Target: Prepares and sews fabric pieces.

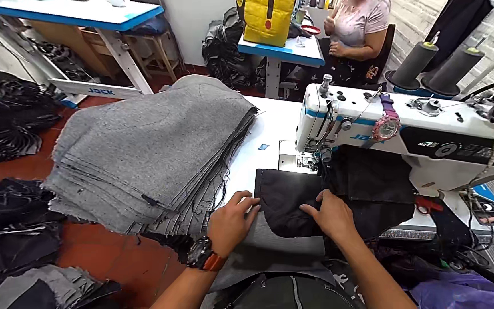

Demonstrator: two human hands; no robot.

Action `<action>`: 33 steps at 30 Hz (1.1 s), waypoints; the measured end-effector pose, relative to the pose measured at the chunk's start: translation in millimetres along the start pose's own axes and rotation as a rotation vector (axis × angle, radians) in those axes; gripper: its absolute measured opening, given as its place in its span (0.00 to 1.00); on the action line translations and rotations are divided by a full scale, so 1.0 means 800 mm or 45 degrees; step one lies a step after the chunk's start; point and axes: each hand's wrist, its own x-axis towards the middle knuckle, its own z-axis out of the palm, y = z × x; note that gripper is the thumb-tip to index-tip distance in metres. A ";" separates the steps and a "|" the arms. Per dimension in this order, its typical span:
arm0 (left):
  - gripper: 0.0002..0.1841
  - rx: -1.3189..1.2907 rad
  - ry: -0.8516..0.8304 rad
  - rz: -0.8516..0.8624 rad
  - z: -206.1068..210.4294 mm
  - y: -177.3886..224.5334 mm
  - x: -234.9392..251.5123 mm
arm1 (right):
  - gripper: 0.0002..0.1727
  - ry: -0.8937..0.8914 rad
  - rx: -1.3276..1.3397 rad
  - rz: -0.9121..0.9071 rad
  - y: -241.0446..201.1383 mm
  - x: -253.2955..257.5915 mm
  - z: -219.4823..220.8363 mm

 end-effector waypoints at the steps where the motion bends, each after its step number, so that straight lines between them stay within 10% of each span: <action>1: 0.12 -0.009 -0.024 0.019 -0.008 -0.007 -0.004 | 0.34 -0.002 0.012 -0.032 -0.004 -0.001 0.003; 7: 0.15 0.030 -0.022 0.132 -0.016 -0.024 -0.017 | 0.49 0.021 0.134 0.017 -0.015 0.004 0.005; 12: 0.18 0.000 -0.023 0.094 -0.011 -0.018 -0.014 | 0.26 -0.229 0.444 -0.052 -0.001 0.021 0.000; 18: 0.19 0.015 -0.262 0.105 0.005 0.043 0.015 | 0.14 0.350 -0.119 -0.732 -0.002 -0.022 -0.028; 21: 0.17 -0.107 -0.552 -0.084 -0.007 0.081 0.039 | 0.09 0.118 -0.055 -0.962 -0.008 -0.045 -0.037; 24: 0.29 -0.331 -0.611 -0.267 -0.001 0.083 0.052 | 0.15 -0.362 0.352 -0.892 0.003 -0.024 -0.040; 33: 0.24 -0.119 -0.741 -0.251 -0.005 0.074 0.072 | 0.32 -0.088 0.288 -1.307 0.025 0.036 -0.011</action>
